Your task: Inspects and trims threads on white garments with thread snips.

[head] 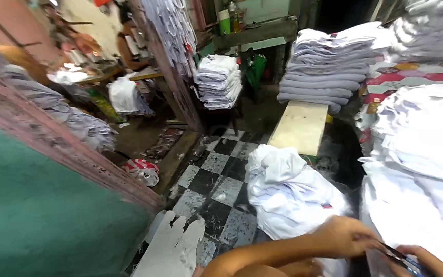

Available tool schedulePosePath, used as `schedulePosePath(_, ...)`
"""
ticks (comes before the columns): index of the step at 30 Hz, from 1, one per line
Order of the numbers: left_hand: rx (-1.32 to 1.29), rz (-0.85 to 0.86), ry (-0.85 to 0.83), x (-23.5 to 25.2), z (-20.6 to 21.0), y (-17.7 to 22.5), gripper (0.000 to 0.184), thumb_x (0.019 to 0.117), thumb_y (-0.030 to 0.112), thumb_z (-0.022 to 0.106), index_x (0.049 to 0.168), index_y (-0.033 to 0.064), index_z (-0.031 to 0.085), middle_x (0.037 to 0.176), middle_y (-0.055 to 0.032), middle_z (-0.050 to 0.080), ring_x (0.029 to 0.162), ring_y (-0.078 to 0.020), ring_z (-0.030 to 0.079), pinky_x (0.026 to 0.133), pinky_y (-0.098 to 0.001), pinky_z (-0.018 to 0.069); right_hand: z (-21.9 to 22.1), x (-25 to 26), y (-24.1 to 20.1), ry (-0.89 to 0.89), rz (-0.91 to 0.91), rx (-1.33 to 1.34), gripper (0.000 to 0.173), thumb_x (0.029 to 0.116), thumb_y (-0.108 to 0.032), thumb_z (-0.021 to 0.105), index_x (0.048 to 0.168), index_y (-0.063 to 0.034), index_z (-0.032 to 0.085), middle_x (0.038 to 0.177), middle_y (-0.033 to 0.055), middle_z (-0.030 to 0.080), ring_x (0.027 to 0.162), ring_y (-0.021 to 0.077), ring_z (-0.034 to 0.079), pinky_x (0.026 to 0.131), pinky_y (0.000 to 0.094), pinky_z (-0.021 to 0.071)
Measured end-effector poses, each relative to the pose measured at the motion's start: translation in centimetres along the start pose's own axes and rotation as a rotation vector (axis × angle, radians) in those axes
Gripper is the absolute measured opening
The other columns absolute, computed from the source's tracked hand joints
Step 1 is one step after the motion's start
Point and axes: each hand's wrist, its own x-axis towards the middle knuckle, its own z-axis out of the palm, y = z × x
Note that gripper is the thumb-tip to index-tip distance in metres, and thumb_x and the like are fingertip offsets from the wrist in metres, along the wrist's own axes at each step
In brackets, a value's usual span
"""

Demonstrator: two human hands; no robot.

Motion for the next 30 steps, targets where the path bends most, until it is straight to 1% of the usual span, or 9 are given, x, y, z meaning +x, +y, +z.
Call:
schedulePosePath(2, 0.108, 0.192, 0.096, 0.2, 0.3, 0.3, 0.01, 0.0858, -0.007, 0.069, 0.093, -0.0075, 0.076, 0.091, -0.021, 0.073, 0.08, -0.0254, 0.072, 0.078, -0.035, 0.0592, 0.4, -0.5, 0.2, 0.102, -0.031, 0.034, 0.038, 0.0912, -0.025, 0.071, 0.11, 0.0076, 0.07, 0.073, 0.0248, 0.067, 0.06, 0.0433, 0.065, 0.055, 0.0631, 0.0493)
schedulePosePath(4, 0.115, 0.236, 0.148, 0.8, 0.4, 0.9, 0.006, 0.0869, -0.005, 0.07, 0.089, -0.0066, 0.076, 0.103, -0.0248, 0.071, 0.077, -0.0226, 0.071, 0.074, -0.0306, 0.06, 1.2, -0.3, 0.6, 0.274, -0.035, 0.059, 0.035, 0.0838, -0.03, 0.067, 0.099, 0.0005, 0.074, 0.061, 0.0116, 0.063, 0.048, 0.0262, 0.058, 0.046, 0.0477, 0.0469)
schedulePosePath(7, 0.021, 0.216, 0.143, 1.1, 0.8, 0.8, 0.011, 0.0934, 0.0, 0.066, 0.092, -0.0082, 0.073, 0.098, -0.0197, 0.073, 0.088, -0.0191, 0.073, 0.083, -0.0275, 0.0594, -0.1, -0.1, 0.2, 0.236, 0.097, 0.26, 0.029, 0.0896, -0.029, 0.067, 0.098, -0.0029, 0.075, 0.065, 0.0017, 0.062, 0.054, 0.0065, 0.052, 0.052, 0.028, 0.0437)
schedulePosePath(10, -0.044, 0.17, 0.111, 1.7, 1.2, 0.7, 0.015, 0.0978, 0.003, 0.061, 0.096, -0.0088, 0.072, 0.095, -0.0176, 0.073, 0.086, -0.0163, 0.072, 0.079, -0.026, 0.0591, -2.1, 0.0, 0.9, 0.177, 0.124, 0.314, 0.028, 0.0936, -0.031, 0.064, 0.095, -0.0045, 0.073, 0.064, -0.0044, 0.057, 0.055, -0.0019, 0.047, 0.053, 0.0193, 0.0386)
schedulePosePath(12, -0.05, 0.153, 0.102, 2.3, 1.0, 0.9, 0.017, 0.099, 0.005, 0.06, 0.098, -0.0079, 0.072, 0.093, -0.0165, 0.074, 0.084, -0.0151, 0.071, 0.078, -0.0259, 0.0583, -3.4, -0.1, 1.9, 0.193, 0.052, 0.214, 0.042, 0.0943, -0.046, 0.063, 0.097, -0.0055, 0.072, 0.063, -0.0039, 0.057, 0.054, 0.0005, 0.048, 0.052, 0.0217, 0.0397)
schedulePosePath(14, -0.035, 0.161, 0.109, 3.0, 0.7, 1.3, 0.018, 0.0999, 0.006, 0.06, 0.097, -0.0069, 0.072, 0.091, -0.0151, 0.074, 0.083, -0.0142, 0.071, 0.079, -0.0253, 0.0577, -5.2, -0.1, 1.8, 0.187, 0.008, 0.028, 0.054, 0.0943, -0.058, 0.056, 0.095, -0.007, 0.071, 0.061, -0.0007, 0.055, 0.053, 0.009, 0.05, 0.05, 0.0312, 0.0408)
schedulePosePath(15, -0.02, 0.171, 0.113, 3.2, 0.6, 1.4, 0.018, 0.1, 0.006, 0.06, 0.097, -0.0063, 0.073, 0.09, -0.0145, 0.074, 0.083, -0.0143, 0.072, 0.081, -0.0254, 0.0578, -6.2, 0.0, 1.5, 0.175, -0.009, -0.066, 0.055, 0.0944, -0.059, 0.053, 0.093, -0.0072, 0.071, 0.06, 0.0018, 0.056, 0.053, 0.0144, 0.053, 0.05, 0.0365, 0.0413)
schedulePosePath(20, 0.166, 0.271, 0.161, 3.8, 0.2, 1.9, 0.016, 0.0979, 0.008, 0.063, 0.094, -0.0012, 0.075, 0.083, -0.0123, 0.074, 0.08, -0.0184, 0.071, 0.079, -0.0275, 0.0564, -8.8, 0.8, -0.6, 0.107, -0.094, -0.407, 0.053, 0.0921, -0.055, 0.052, 0.077, -0.0061, 0.069, 0.054, 0.0093, 0.054, 0.052, 0.0305, 0.059, 0.046, 0.0474, 0.0391)
schedulePosePath(30, 0.356, 0.366, 0.136, 3.7, -0.6, 2.9, 0.015, 0.0969, 0.002, 0.061, 0.093, 0.0003, 0.075, 0.081, -0.0112, 0.071, 0.08, -0.0215, 0.069, 0.078, -0.0272, 0.0555, -7.5, 3.0, -5.0, -0.078, -0.134, -0.698, 0.045, 0.0894, -0.04, 0.069, 0.065, -0.0028, 0.06, 0.054, 0.0134, 0.054, 0.053, 0.0344, 0.062, 0.047, 0.0466, 0.0415)
